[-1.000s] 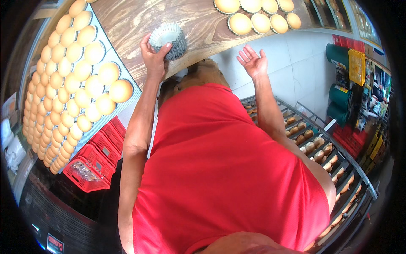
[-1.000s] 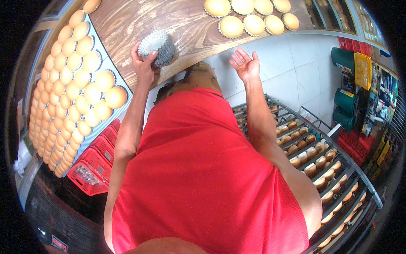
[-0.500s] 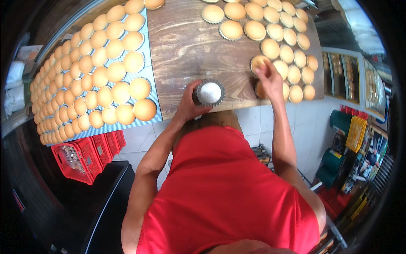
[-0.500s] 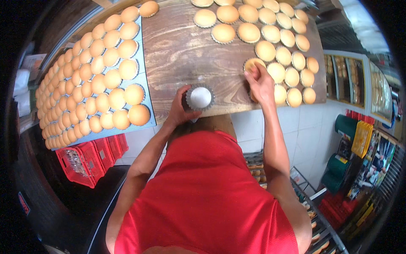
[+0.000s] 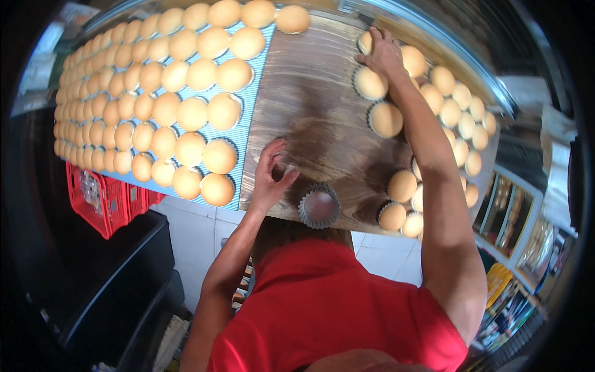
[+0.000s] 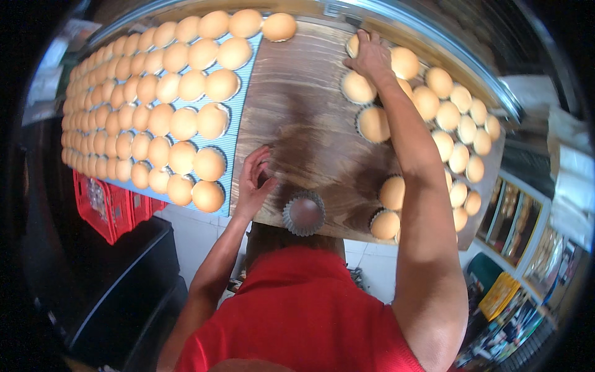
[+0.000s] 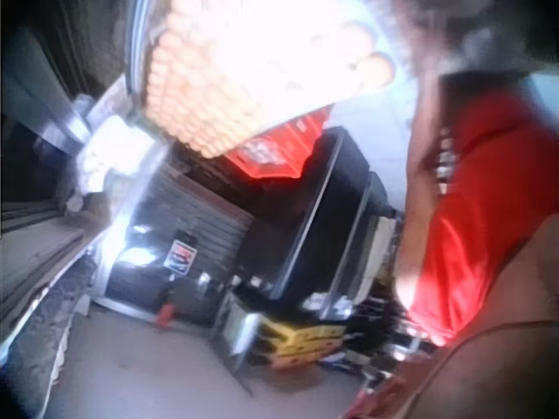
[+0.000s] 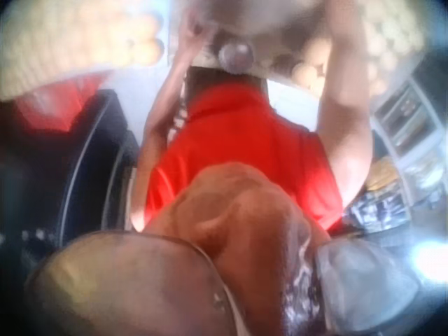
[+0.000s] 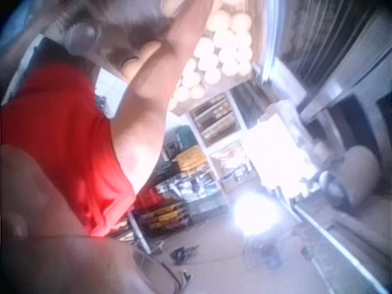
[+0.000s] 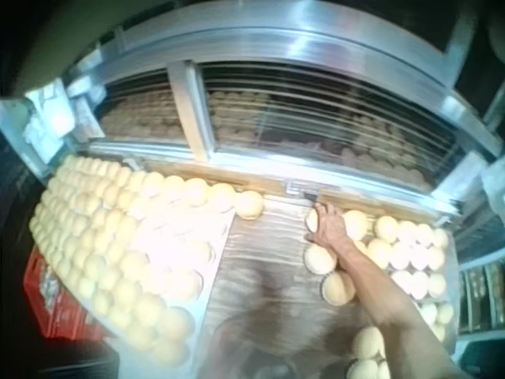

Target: The person places small round pastries into metal tart molds by hand one at a time.

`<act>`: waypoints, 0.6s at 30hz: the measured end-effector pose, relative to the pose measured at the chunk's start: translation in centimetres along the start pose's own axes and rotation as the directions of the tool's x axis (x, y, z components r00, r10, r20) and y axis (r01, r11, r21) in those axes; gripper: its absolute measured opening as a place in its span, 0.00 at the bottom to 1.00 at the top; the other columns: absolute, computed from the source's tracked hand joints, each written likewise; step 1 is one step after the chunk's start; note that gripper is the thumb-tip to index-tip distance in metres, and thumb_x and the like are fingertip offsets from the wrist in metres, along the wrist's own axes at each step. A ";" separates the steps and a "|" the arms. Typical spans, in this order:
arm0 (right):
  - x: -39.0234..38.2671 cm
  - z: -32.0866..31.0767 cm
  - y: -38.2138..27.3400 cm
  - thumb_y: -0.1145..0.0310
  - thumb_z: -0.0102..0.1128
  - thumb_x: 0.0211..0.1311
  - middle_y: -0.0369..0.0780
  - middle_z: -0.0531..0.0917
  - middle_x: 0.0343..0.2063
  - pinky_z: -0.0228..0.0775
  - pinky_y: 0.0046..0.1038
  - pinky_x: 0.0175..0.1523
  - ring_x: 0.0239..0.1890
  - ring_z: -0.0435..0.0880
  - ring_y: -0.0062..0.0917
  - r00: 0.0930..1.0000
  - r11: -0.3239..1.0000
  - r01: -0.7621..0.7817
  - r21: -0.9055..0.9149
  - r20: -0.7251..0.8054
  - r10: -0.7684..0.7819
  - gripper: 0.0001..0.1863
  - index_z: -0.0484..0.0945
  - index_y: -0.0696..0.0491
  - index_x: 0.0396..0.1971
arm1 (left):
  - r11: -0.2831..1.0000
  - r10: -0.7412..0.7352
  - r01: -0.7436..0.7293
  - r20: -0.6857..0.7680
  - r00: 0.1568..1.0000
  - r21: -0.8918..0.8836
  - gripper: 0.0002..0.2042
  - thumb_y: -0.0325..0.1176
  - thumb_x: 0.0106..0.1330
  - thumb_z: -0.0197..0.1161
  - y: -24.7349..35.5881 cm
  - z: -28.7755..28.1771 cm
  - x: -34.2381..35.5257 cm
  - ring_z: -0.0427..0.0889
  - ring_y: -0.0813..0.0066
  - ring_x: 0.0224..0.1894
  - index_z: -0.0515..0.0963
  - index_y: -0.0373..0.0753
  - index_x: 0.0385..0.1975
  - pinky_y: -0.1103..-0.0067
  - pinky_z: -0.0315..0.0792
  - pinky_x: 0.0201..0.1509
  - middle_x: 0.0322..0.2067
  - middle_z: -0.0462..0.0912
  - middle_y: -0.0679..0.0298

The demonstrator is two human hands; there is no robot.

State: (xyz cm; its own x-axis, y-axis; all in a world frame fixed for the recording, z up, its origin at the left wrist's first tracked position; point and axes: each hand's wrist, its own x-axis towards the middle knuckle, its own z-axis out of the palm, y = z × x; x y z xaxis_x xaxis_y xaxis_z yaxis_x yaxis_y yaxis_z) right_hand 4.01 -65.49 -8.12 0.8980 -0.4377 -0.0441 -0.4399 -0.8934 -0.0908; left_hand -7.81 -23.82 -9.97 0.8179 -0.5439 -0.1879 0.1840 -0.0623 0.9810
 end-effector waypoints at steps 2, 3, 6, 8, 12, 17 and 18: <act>-0.3 0.2 -2.3 0.53 0.77 0.48 0.49 0.67 0.67 0.67 0.46 0.68 0.65 0.70 0.51 0.984 0.984 0.177 0.005 0.032 -0.177 0.47 0.66 0.49 0.69 | 1.000 0.001 -0.002 -0.028 1.000 -0.024 0.36 0.23 0.59 0.72 -0.1 0.7 1.6 0.67 0.63 0.69 0.64 0.41 0.68 0.66 0.64 0.69 0.69 0.64 0.61; -0.7 0.1 -3.2 0.55 0.78 0.47 0.48 0.68 0.66 0.69 0.48 0.66 0.63 0.71 0.51 0.963 0.964 0.264 0.007 0.047 -0.264 0.47 0.66 0.48 0.68 | 1.000 -0.004 0.003 -0.034 0.999 -0.031 0.36 0.23 0.59 0.72 0.0 1.1 2.5 0.67 0.63 0.69 0.64 0.41 0.68 0.66 0.65 0.69 0.69 0.64 0.61; -2.6 0.5 -6.8 0.58 0.80 0.45 0.47 0.70 0.65 0.71 0.49 0.63 0.62 0.72 0.51 0.874 0.876 0.472 0.095 0.079 -0.479 0.46 0.68 0.46 0.67 | 0.998 -0.035 0.032 -0.056 0.998 -0.049 0.39 0.26 0.58 0.75 -1.0 2.0 5.9 0.67 0.63 0.68 0.62 0.41 0.69 0.66 0.68 0.67 0.69 0.64 0.61; -3.4 0.2 -8.5 0.58 0.80 0.44 0.47 0.70 0.63 0.72 0.45 0.63 0.62 0.72 0.50 0.878 0.883 0.437 0.170 0.132 -0.460 0.45 0.69 0.47 0.66 | 0.995 -0.068 0.062 -0.076 0.995 -0.076 0.42 0.28 0.55 0.78 -1.4 2.5 8.2 0.67 0.63 0.68 0.60 0.41 0.71 0.66 0.69 0.66 0.69 0.64 0.61; -5.0 -0.6 -10.9 0.60 0.81 0.45 0.45 0.76 0.59 0.72 0.36 0.63 0.61 0.76 0.38 0.843 0.742 0.253 0.620 0.236 -0.484 0.44 0.70 0.50 0.65 | 0.980 -0.002 -0.015 -0.086 0.996 -0.197 0.50 0.32 0.48 0.83 1.5 2.1 12.6 0.68 0.65 0.67 0.58 0.41 0.72 0.67 0.69 0.66 0.66 0.66 0.60; -7.1 -1.6 -12.6 0.66 0.79 0.53 0.41 0.80 0.55 0.73 0.29 0.61 0.57 0.79 0.28 0.714 0.367 -0.195 0.910 0.388 -0.582 0.40 0.70 0.54 0.66 | 0.958 0.176 -0.170 0.006 0.984 -0.231 0.50 0.27 0.44 0.83 2.8 0.6 14.9 0.67 0.69 0.66 0.61 0.43 0.70 0.70 0.69 0.68 0.63 0.69 0.62; -7.2 -1.5 -12.6 0.66 0.78 0.54 0.41 0.80 0.54 0.74 0.29 0.60 0.56 0.79 0.28 0.714 0.348 -0.237 0.907 0.406 -0.571 0.39 0.70 0.54 0.66 | 0.955 0.134 -0.120 0.032 0.990 -0.272 0.49 0.26 0.43 0.83 3.0 0.4 14.9 0.69 0.69 0.66 0.62 0.43 0.70 0.71 0.69 0.67 0.62 0.69 0.62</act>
State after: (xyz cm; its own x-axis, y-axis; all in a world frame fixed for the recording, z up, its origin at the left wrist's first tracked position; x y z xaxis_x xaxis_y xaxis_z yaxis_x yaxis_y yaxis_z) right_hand 3.12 -51.21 -5.16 0.8922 0.2389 -0.3833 -0.3657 -0.1160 -0.9235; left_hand 4.73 -32.47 -9.80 0.8173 -0.5737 -0.0533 0.2259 0.2338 0.9457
